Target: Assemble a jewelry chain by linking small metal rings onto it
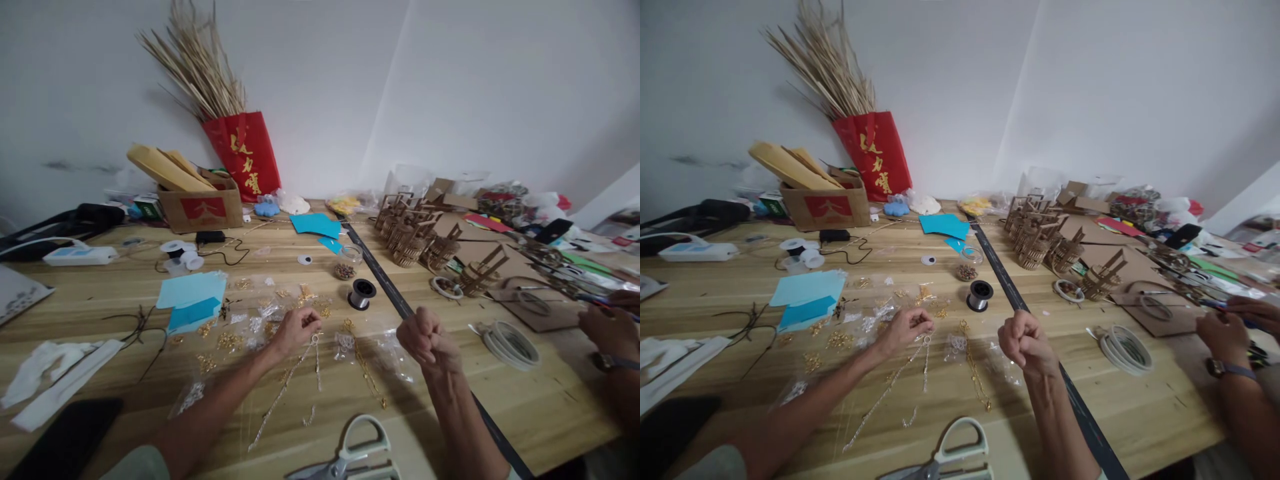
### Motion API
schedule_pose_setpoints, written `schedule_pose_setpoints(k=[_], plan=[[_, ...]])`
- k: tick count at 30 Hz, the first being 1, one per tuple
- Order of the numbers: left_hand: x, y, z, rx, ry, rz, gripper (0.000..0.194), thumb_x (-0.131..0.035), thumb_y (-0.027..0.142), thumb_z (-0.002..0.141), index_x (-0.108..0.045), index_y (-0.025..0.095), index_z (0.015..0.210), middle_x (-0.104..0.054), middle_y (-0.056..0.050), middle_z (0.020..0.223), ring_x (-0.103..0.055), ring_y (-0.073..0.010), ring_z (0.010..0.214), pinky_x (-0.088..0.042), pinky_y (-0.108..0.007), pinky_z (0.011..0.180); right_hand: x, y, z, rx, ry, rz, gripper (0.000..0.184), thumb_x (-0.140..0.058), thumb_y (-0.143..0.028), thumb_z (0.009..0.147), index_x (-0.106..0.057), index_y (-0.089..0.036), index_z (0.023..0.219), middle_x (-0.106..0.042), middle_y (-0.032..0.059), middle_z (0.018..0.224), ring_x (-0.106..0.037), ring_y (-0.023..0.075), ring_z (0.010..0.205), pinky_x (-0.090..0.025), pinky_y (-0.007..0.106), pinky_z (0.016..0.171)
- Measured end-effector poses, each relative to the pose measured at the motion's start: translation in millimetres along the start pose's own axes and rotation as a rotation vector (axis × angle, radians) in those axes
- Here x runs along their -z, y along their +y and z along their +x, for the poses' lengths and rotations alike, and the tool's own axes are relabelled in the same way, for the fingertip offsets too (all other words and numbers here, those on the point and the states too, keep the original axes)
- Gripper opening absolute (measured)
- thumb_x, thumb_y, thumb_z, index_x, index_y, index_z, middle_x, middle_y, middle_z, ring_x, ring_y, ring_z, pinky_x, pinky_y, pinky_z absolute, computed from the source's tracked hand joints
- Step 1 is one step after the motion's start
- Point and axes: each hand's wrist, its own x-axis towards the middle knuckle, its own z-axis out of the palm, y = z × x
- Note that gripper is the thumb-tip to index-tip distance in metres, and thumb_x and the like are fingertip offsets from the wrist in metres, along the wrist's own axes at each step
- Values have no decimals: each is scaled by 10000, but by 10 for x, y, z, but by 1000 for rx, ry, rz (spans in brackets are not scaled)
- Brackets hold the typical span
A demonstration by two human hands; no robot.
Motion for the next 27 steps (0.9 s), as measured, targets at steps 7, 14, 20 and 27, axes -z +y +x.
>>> schedule_pose_setpoints(k=[7, 14, 20, 27], plan=[[-91, 96, 71, -77, -4, 75, 136, -577, 206, 802, -677, 135, 742, -697, -32, 693, -628, -147, 652, -514, -253, 669, 105, 19, -47, -26, -18, -73, 453, -793, -528, 633, -454, -233, 581, -379, -96, 406, -146, 19, 236, -133, 167, 274], [-245, 342, 44, -336, -273, 234, 296, -506, 108, 862, -710, 190, 1061, -632, -93, 1293, -597, -216, 1177, -462, -351, 1011, 23, -25, 19, -44, 2, -139, 380, -843, -478, 573, -563, -225, 609, -539, -33, 445, -324, 71, 290, -225, 193, 300], [-244, 291, -46, -394, -387, 350, 393, -551, 160, 874, -604, 219, 1259, -544, -101, 1390, -517, -232, 1274, -396, -381, 1087, -34, 7, 64, -87, 1, -89, 293, -841, -414, 622, -650, -198, 670, -638, 12, 532, -451, 102, 373, -330, 221, 362], [-35, 421, -133, -306, -361, 287, 477, -694, 222, 780, -616, 224, 1251, -571, -104, 1353, -518, -258, 1261, -403, -401, 1078, -36, 24, 58, -116, -31, -121, 279, -832, -396, 647, -657, -183, 685, -658, 19, 566, -473, 102, 392, -360, 223, 376]])
